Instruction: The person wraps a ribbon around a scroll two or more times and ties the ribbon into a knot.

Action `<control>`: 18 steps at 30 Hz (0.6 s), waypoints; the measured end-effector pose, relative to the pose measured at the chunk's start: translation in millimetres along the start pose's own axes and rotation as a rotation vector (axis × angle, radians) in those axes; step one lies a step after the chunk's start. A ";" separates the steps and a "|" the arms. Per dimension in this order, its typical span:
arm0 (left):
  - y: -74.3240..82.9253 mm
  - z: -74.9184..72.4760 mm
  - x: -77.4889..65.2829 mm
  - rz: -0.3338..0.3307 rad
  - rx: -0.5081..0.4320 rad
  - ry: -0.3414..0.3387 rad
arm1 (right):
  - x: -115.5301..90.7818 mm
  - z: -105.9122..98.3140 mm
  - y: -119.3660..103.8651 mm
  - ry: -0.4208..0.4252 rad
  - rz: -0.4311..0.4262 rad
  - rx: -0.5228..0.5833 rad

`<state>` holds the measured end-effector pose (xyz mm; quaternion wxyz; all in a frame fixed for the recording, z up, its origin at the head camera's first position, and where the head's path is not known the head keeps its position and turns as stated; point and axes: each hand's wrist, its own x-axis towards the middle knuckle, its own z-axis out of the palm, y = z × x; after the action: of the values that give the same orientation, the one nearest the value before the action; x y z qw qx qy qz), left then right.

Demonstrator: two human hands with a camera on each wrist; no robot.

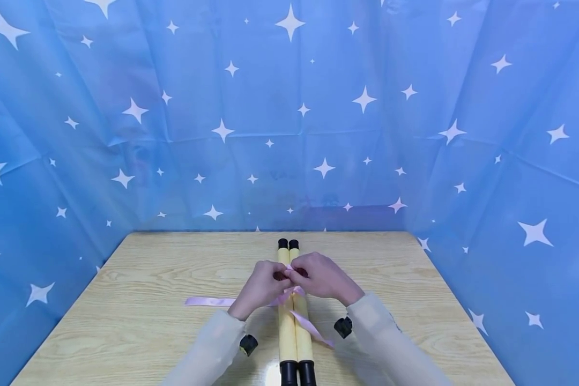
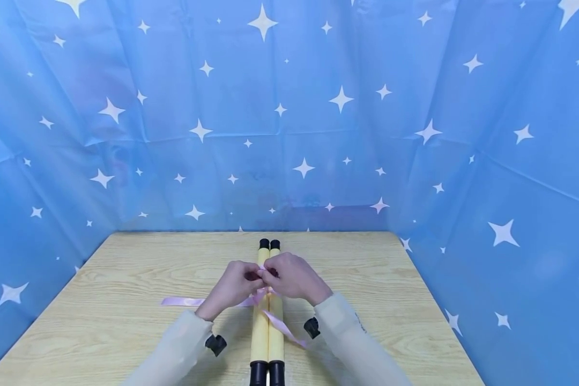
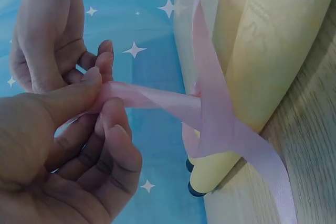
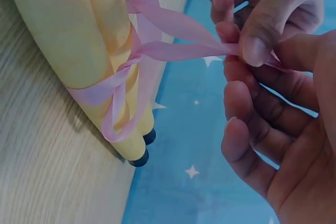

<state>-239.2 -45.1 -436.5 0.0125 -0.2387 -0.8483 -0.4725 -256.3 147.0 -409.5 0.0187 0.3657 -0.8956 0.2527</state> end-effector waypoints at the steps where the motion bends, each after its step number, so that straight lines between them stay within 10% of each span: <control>1: -0.6 0.0 0.3 -0.008 -0.011 0.002 | -0.4 -0.5 -0.6 0.000 -0.001 0.002; 18: -3.4 -7.3 3.8 -0.036 -0.049 -0.009 | -17.2 -4.1 6.0 -0.003 0.098 0.016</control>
<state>-245.5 -51.1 -434.3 -0.0058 -0.2258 -0.8407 -0.4921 -248.4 163.7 -412.3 0.0019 0.3219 -0.9105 0.2597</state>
